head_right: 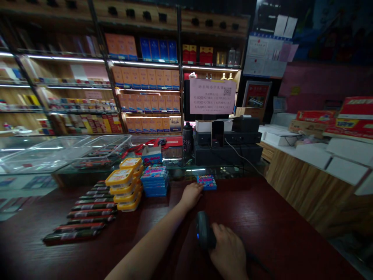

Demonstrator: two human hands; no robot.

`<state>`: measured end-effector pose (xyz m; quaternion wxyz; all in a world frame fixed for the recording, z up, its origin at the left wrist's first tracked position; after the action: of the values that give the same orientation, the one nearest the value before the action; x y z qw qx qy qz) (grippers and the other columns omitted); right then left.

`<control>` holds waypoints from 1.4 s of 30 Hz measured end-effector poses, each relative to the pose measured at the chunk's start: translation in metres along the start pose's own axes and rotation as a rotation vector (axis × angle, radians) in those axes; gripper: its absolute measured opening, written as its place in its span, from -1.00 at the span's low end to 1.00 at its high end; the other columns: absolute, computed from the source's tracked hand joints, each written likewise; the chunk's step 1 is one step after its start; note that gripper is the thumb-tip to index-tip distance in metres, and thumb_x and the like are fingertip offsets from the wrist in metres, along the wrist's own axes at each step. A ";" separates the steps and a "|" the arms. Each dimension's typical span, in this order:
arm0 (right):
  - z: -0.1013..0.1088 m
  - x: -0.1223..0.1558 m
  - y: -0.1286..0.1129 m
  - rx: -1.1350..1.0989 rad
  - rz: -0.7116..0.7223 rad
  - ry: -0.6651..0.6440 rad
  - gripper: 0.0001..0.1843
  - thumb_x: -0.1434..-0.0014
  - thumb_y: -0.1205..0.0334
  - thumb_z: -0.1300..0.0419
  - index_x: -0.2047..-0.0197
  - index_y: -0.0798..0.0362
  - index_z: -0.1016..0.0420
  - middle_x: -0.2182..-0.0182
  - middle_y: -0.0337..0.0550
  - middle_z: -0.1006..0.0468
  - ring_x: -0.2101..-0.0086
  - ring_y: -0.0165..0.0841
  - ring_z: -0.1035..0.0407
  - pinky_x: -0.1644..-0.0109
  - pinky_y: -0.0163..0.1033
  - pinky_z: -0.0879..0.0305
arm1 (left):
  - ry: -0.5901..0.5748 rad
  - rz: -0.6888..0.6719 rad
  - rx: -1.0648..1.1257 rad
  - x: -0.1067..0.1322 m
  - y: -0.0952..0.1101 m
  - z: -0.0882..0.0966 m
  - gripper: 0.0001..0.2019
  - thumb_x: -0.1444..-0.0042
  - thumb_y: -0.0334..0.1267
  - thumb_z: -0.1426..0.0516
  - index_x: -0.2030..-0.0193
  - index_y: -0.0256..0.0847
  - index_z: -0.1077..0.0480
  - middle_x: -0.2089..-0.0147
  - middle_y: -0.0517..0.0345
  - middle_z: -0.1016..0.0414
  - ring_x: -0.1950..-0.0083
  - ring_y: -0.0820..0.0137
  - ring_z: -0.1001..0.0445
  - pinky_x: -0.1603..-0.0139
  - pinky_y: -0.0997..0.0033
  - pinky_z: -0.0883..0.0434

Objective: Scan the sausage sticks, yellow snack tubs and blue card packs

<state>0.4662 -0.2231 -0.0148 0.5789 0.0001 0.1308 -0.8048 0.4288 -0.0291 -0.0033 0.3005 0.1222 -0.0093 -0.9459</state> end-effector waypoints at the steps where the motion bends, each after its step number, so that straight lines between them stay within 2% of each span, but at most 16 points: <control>1: 0.000 0.000 0.000 -0.009 -0.004 -0.001 -0.62 -0.03 0.40 -0.08 0.07 -0.04 -0.47 0.07 -0.13 -0.54 0.10 -0.28 -0.41 0.06 -0.26 -0.21 | 0.001 0.016 -0.034 0.001 -0.002 0.003 -0.68 -0.13 -0.30 -0.12 -0.05 -0.23 -0.38 -0.06 -0.09 -0.46 -0.12 0.18 -0.36 -0.09 0.18 -0.34; 4: 0.000 0.000 0.001 -0.028 -0.012 0.000 -0.62 -0.02 0.41 -0.07 0.08 -0.03 -0.47 0.11 -0.14 -0.55 0.13 -0.27 -0.42 0.07 -0.24 -0.20 | -0.003 0.037 -0.120 0.001 -0.004 0.008 -0.75 -0.11 -0.25 -0.15 0.07 -0.27 -0.42 0.07 -0.11 -0.49 -0.06 0.15 -0.36 0.00 0.18 -0.36; 7: 0.001 0.000 0.001 -0.039 -0.009 0.022 -0.64 -0.04 0.42 -0.06 0.10 -0.02 -0.47 0.15 -0.15 -0.56 0.14 -0.27 -0.42 0.09 -0.24 -0.19 | 0.069 0.033 -0.155 -0.006 -0.003 0.011 -0.72 -0.12 -0.19 -0.16 0.06 -0.27 -0.42 -0.05 -0.15 -0.42 -0.12 0.11 -0.32 -0.04 0.14 -0.34; 9: 0.002 0.000 0.000 -0.048 -0.006 0.037 -0.66 -0.07 0.42 -0.04 0.11 -0.03 -0.47 0.18 -0.16 -0.56 0.16 -0.28 -0.42 0.10 -0.24 -0.19 | 0.088 0.029 -0.149 -0.014 -0.001 0.007 -0.63 -0.11 -0.18 -0.17 -0.05 -0.26 -0.38 -0.17 -0.16 -0.34 -0.19 0.09 -0.28 -0.09 0.13 -0.32; 12: 0.003 -0.001 -0.001 -0.061 -0.009 0.037 -0.69 -0.07 0.42 -0.04 0.16 -0.04 -0.46 0.22 -0.18 -0.56 0.19 -0.29 -0.42 0.13 -0.24 -0.17 | 0.023 -0.023 -0.139 -0.029 0.003 -0.005 -0.55 -0.15 -0.29 -0.13 -0.19 -0.28 -0.27 -0.22 -0.18 -0.31 -0.24 0.15 -0.27 -0.18 0.18 -0.28; 17: 0.008 -0.002 -0.001 -0.069 -0.017 0.049 -0.73 -0.06 0.41 -0.05 0.21 -0.05 -0.46 0.25 -0.20 -0.56 0.20 -0.30 -0.43 0.16 -0.27 -0.16 | -0.051 -0.097 -0.146 -0.041 0.006 -0.010 -0.71 -0.20 -0.46 0.00 -0.03 -0.38 -0.39 -0.03 -0.24 -0.47 -0.11 0.21 -0.42 -0.12 0.25 -0.33; 22: 0.006 -0.001 0.001 -0.060 -0.017 0.061 -0.68 -0.02 0.40 -0.08 0.15 -0.04 -0.46 0.21 -0.19 -0.56 0.18 -0.29 -0.42 0.13 -0.27 -0.17 | -0.086 -0.137 -0.164 -0.023 0.004 0.004 -0.73 -0.20 -0.47 0.02 0.03 -0.34 -0.41 0.05 -0.20 -0.48 -0.01 0.23 -0.47 -0.03 0.28 -0.38; 26: 0.004 0.000 0.002 -0.048 -0.004 0.059 -0.64 -0.02 0.39 -0.08 0.09 -0.01 -0.46 0.17 -0.16 -0.56 0.16 -0.30 -0.42 0.10 -0.28 -0.18 | -0.047 -0.017 -0.174 0.009 -0.009 0.023 -0.71 -0.19 -0.49 0.07 0.05 -0.34 -0.41 0.06 -0.19 -0.43 0.11 0.27 -0.49 0.11 0.29 -0.42; 28: 0.004 0.001 0.002 -0.043 -0.004 0.047 -0.61 -0.01 0.38 -0.08 0.06 0.00 -0.45 0.15 -0.15 -0.55 0.14 -0.30 -0.42 0.09 -0.28 -0.19 | 0.065 0.072 -0.056 0.032 -0.019 0.034 -0.73 -0.17 -0.48 0.04 0.13 -0.29 -0.45 0.09 -0.10 -0.41 0.14 0.32 -0.46 0.13 0.33 -0.40; 30: 0.004 0.002 0.002 -0.045 -0.005 0.027 -0.58 0.01 0.39 -0.08 0.05 -0.01 -0.43 0.14 -0.14 -0.56 0.13 -0.29 -0.42 0.08 -0.27 -0.21 | 0.282 0.178 0.198 0.060 -0.032 0.046 -0.79 -0.13 -0.44 -0.03 0.21 -0.23 -0.49 0.16 0.01 -0.40 0.16 0.36 -0.43 0.12 0.37 -0.39; 32: 0.003 0.002 0.002 -0.045 -0.007 0.004 -0.56 0.03 0.41 -0.08 0.04 -0.02 -0.43 0.13 -0.15 -0.56 0.13 -0.29 -0.43 0.08 -0.26 -0.22 | 0.540 0.308 0.554 0.091 -0.050 0.051 -0.86 -0.06 -0.36 -0.14 0.26 -0.21 -0.51 0.24 0.08 -0.41 0.18 0.36 -0.42 0.15 0.37 -0.39; 34: 0.004 0.003 0.001 -0.041 -0.003 -0.007 -0.57 0.02 0.40 -0.08 0.04 -0.01 -0.43 0.10 -0.13 -0.55 0.12 -0.29 -0.43 0.06 -0.25 -0.22 | 0.729 0.449 0.972 0.120 -0.067 0.041 -0.82 0.03 -0.24 -0.23 0.26 -0.24 -0.51 0.29 0.10 -0.45 0.24 0.36 -0.44 0.20 0.37 -0.40; 37: 0.007 0.003 0.001 -0.035 -0.007 -0.017 -0.60 0.00 0.39 -0.10 0.05 -0.01 -0.43 0.10 -0.12 -0.56 0.12 -0.27 -0.44 0.08 -0.25 -0.22 | 0.835 0.582 1.461 0.144 -0.077 0.019 -0.65 0.15 -0.09 -0.31 0.27 -0.28 -0.48 0.32 0.10 -0.51 0.35 0.40 -0.46 0.32 0.43 -0.39; 39: 0.011 0.003 0.001 -0.049 -0.016 -0.025 -0.66 -0.02 0.36 -0.11 0.09 -0.03 -0.44 0.16 -0.15 -0.58 0.17 -0.26 -0.46 0.15 -0.26 -0.22 | 0.886 0.620 1.580 0.154 -0.079 0.014 -0.59 0.24 -0.09 -0.36 0.28 -0.30 -0.45 0.36 0.13 -0.53 0.41 0.46 -0.45 0.39 0.49 -0.36; 42: 0.019 0.001 0.004 -0.145 -0.039 -0.023 -0.76 -0.08 0.25 -0.11 0.16 -0.06 -0.47 0.28 -0.18 -0.61 0.26 -0.23 -0.49 0.27 -0.26 -0.21 | 0.949 0.671 1.643 0.163 -0.082 0.013 -0.54 0.34 -0.16 -0.41 0.27 -0.31 -0.42 0.36 0.14 -0.54 0.42 0.46 -0.48 0.40 0.51 -0.39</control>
<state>0.4726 -0.2292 0.0028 0.5630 -0.0535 0.1820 -0.8043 0.2504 -0.0564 -0.0348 0.3467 0.6468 -0.5720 -0.3664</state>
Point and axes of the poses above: each hand's wrist, its own x-axis away from the middle knuckle, its own z-axis out of the back of the hand, y = z × x, the point moved 7 cm from there along -x, towards the middle knuckle
